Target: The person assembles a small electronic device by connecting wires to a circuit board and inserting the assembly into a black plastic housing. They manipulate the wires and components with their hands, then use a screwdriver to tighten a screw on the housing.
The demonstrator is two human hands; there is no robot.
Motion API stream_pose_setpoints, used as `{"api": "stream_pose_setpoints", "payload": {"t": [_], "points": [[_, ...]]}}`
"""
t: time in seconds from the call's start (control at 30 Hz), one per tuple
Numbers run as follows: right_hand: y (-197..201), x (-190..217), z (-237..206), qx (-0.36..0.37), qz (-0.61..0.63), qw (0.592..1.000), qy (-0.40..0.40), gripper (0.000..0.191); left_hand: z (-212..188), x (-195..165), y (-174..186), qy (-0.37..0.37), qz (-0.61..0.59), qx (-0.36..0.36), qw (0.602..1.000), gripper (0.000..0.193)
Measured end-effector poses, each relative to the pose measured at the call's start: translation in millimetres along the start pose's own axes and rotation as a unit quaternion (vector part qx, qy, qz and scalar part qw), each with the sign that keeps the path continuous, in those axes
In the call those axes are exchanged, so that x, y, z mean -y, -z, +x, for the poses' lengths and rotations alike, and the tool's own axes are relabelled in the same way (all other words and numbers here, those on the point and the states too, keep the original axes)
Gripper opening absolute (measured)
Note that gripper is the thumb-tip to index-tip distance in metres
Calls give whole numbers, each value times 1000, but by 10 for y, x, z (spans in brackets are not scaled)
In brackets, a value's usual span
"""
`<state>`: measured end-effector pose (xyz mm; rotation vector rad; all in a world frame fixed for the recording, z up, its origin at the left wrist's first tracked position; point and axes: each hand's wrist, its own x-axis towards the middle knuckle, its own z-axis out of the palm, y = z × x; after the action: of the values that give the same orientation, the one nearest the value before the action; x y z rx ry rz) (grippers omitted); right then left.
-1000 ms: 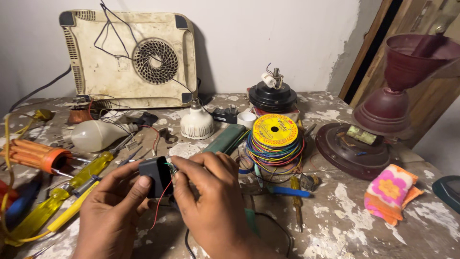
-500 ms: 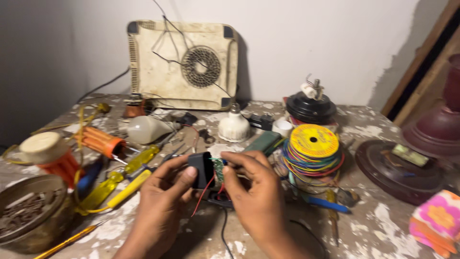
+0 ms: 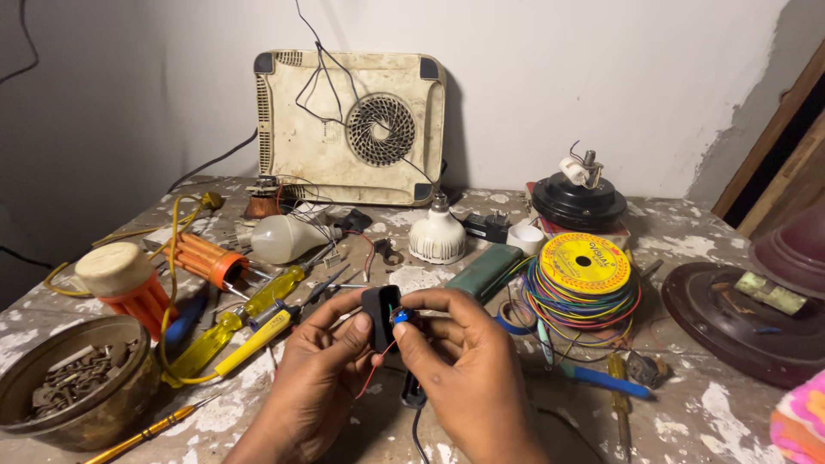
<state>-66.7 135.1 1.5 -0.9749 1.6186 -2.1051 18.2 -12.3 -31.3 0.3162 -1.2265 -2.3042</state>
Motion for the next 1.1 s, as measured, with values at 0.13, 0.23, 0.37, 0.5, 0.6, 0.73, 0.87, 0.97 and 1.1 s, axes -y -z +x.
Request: {"api": "stream_pose_setpoints", "payload": {"t": [0.13,0.23,0.37,0.5,0.6,0.73,0.87,0.97,1.1], "points": [[7,67,-8,-23,-32,999,-9,28,-1,-14,-22,15,-23,-14,1000,39],[-14,119,-4,-39,-66,996,49,27,-4,-26,-18,14,-25,-1,1000,40],[-40,210,-68,-62,-158,978,122,27,-4,-17,13,8,-37,28,999,40],[-65,298,-101,-79,-209,964,146,27,-2,-6,39,10,-47,45,998,41],[-73,340,-96,-93,-221,964,119,29,6,-12,32,26,-45,13,999,42],[-66,356,-94,-91,-232,959,134,31,9,-19,11,13,-66,31,997,45],[-62,346,-92,-90,-237,958,135,33,11,-10,19,7,-78,56,995,47],[-57,338,-94,-87,-236,957,143,34,18,5,49,2,-75,78,994,47],[-53,325,-94,-84,-232,959,138,34,56,38,81,-2,-69,52,996,48]]}}
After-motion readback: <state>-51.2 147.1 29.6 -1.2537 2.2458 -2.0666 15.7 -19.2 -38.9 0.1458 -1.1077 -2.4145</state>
